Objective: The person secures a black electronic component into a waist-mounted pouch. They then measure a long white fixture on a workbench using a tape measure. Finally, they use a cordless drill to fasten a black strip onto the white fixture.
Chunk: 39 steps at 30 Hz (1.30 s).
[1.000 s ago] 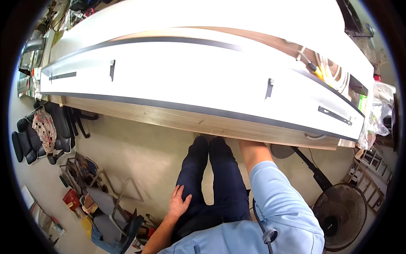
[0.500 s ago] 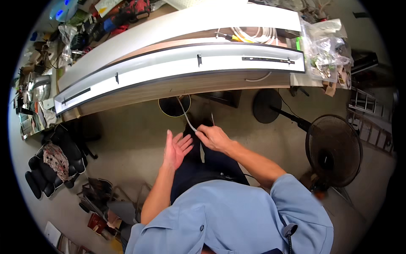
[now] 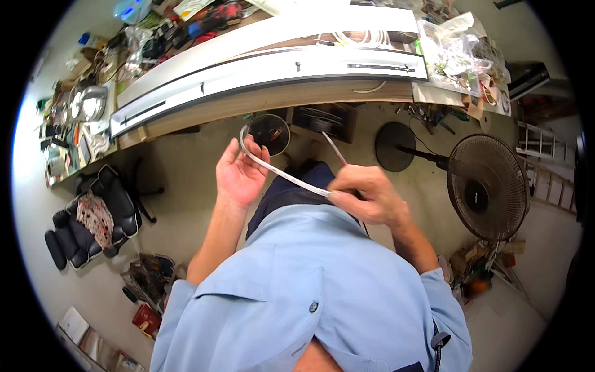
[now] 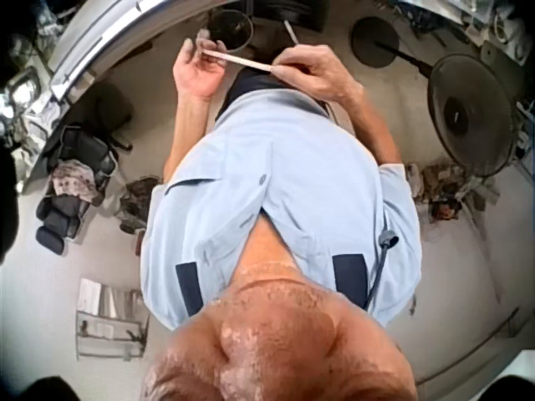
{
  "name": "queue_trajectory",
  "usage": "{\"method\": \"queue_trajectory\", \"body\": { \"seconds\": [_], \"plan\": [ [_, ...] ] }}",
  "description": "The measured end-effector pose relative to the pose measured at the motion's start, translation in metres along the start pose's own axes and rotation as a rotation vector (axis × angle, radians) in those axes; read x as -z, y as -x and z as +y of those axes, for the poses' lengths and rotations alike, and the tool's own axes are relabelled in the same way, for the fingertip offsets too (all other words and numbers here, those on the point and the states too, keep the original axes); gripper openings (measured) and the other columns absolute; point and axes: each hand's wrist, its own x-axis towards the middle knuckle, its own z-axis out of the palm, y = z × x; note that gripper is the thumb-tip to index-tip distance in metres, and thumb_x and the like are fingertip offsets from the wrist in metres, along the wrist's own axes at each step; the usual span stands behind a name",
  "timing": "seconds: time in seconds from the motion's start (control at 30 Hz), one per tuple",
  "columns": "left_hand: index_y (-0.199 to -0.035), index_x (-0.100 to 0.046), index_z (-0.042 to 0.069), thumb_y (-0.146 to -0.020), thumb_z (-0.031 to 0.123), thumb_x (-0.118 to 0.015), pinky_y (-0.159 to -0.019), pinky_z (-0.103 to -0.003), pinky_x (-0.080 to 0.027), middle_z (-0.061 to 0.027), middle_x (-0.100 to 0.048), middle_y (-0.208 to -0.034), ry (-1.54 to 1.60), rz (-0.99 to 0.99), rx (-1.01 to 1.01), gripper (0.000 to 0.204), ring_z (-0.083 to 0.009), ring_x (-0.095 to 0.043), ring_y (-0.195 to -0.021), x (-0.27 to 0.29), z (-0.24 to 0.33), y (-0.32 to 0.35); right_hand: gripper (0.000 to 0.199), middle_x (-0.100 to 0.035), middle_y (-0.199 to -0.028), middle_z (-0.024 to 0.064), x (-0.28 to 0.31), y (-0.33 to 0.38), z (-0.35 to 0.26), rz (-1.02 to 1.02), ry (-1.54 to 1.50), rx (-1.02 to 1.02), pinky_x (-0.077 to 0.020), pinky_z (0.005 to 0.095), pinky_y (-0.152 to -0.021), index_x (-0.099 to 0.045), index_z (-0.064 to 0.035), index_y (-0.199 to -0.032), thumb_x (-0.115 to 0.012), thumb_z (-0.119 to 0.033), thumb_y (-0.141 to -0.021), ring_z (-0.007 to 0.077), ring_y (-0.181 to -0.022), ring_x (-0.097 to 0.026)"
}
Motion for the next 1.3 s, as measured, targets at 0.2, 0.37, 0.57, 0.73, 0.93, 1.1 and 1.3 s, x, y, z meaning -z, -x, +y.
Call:
{"method": "queue_trajectory", "body": {
  "seconds": [0.2,0.37,0.57,0.73,0.93,1.1,1.3],
  "plan": [
    [-0.100,-0.067,-0.001,-0.103,0.016,-0.053,-0.098,-0.043,-0.057,-0.0121,-0.074,-0.097,0.230,-0.210,-0.304,0.022,-0.0251,-0.072,-0.094,0.025,0.112,-0.007,0.020,-0.043,-0.051,-0.0001,0.058,0.058,0.006,0.347,-0.483,0.152,-0.0447,0.0403,-0.069,-0.049,-0.0063,-0.058,-0.061,-0.013,-0.072,0.0127,-0.048,-0.034],
    [-0.097,-0.062,-0.003,-0.093,0.000,-0.049,-0.081,-0.037,-0.061,-0.0112,-0.066,-0.088,0.183,-0.321,-0.576,0.014,-0.0245,-0.069,-0.081,0.024,0.206,0.043,0.025,-0.042,-0.054,-0.0026,0.115,0.080,0.073,0.681,-0.823,0.268,-0.0442,0.0398,-0.070,-0.044,-0.0128,-0.063,-0.053,-0.016,-0.086,0.0109,-0.051,-0.034],
    [-0.141,-0.045,-0.010,-0.113,0.019,-0.036,-0.051,-0.024,-0.041,-0.0059,-0.050,-0.080,-0.420,-0.690,-0.573,0.041,-0.0091,-0.043,-0.051,-0.141,0.143,0.156,0.026,-0.058,-0.071,-0.0026,0.057,-0.005,0.126,0.276,-0.147,-0.412,-0.0448,0.0274,-0.060,-0.069,-0.0054,-0.084,-0.062,-0.027,-0.098,0.0069,-0.067,-0.053],
    [-0.129,-0.050,-0.011,-0.114,0.021,-0.030,-0.035,-0.023,-0.039,-0.0108,-0.057,-0.068,-1.181,-0.860,-0.304,0.040,-0.0090,-0.046,-0.040,-0.246,0.066,0.168,0.063,-0.069,-0.122,0.0169,0.004,-0.089,0.110,-0.190,-0.363,-0.204,-0.0478,0.0418,-0.105,-0.065,0.0018,-0.127,-0.039,-0.053,-0.109,0.0266,-0.119,-0.064],
    [-0.095,-0.071,0.000,-0.089,0.023,-0.058,-0.043,-0.028,-0.049,-0.0059,-0.068,-0.068,-2.067,-1.152,-0.394,0.026,-0.0171,-0.061,-0.048,-0.280,0.054,0.206,0.097,-0.061,-0.137,0.0234,0.064,-0.147,-0.019,-0.460,-1.779,0.040,-0.0384,0.0578,-0.114,-0.033,-0.0014,-0.154,-0.030,-0.080,-0.097,0.0343,-0.138,-0.051],
    [-0.084,-0.074,-0.003,-0.078,0.014,-0.063,-0.045,-0.035,-0.050,-0.0169,-0.068,-0.071,-1.954,-1.506,0.224,0.020,-0.0270,-0.066,-0.053,-0.326,0.020,0.188,0.080,-0.064,-0.133,0.0157,0.092,-0.163,-0.041,0.020,-1.377,0.157,-0.0404,0.0526,-0.113,-0.035,-0.0063,-0.153,-0.042,-0.067,-0.101,0.0279,-0.135,-0.053],
    [-0.111,-0.072,-0.003,-0.095,0.029,-0.066,-0.062,-0.038,-0.060,-0.0128,-0.074,-0.087,-1.788,-1.586,0.563,0.036,-0.0235,-0.075,-0.077,-0.342,0.179,0.218,0.056,-0.071,-0.108,0.0188,0.037,-0.143,-0.065,-0.273,-0.451,0.481,-0.0531,0.0396,-0.090,-0.059,-0.0017,-0.126,-0.080,-0.030,-0.083,0.0296,-0.100,-0.068]
  ]
}}
